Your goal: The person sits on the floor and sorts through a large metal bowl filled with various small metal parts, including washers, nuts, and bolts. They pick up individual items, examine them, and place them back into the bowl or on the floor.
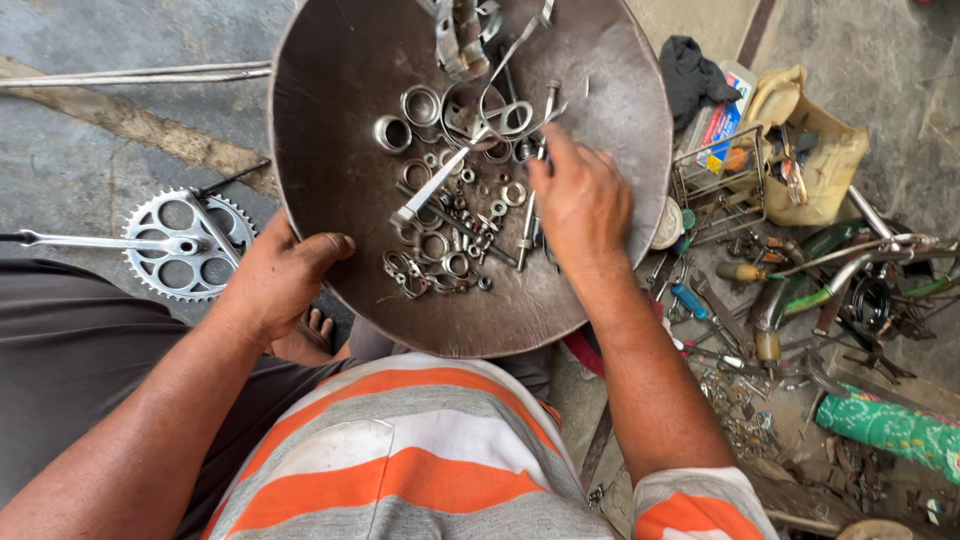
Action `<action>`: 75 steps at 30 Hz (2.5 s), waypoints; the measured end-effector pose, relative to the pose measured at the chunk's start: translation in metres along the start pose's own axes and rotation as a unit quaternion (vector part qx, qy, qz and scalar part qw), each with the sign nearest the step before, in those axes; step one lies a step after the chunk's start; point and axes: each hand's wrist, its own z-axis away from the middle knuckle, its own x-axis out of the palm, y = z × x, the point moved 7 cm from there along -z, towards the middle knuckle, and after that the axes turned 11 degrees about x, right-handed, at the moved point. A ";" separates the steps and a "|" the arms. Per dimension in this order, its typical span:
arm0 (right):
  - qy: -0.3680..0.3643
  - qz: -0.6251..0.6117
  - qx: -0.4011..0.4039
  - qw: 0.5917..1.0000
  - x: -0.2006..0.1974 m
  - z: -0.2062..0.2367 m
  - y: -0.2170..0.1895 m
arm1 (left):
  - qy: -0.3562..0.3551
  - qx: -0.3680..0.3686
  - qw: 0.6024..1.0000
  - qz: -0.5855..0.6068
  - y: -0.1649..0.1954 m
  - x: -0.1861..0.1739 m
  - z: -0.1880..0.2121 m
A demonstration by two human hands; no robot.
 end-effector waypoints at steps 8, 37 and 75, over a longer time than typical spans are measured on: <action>-0.043 -0.054 0.081 0.994 -0.007 -0.010 0.045 | -0.012 -0.010 1.000 -0.015 -0.002 0.001 -0.004; -0.117 -0.071 -0.036 0.990 0.012 -0.001 -0.041 | -0.026 0.025 0.999 0.008 0.009 0.007 -0.002; 0.016 0.014 0.063 0.998 -0.044 -0.008 0.039 | -0.020 0.012 1.000 0.021 0.003 0.005 -0.003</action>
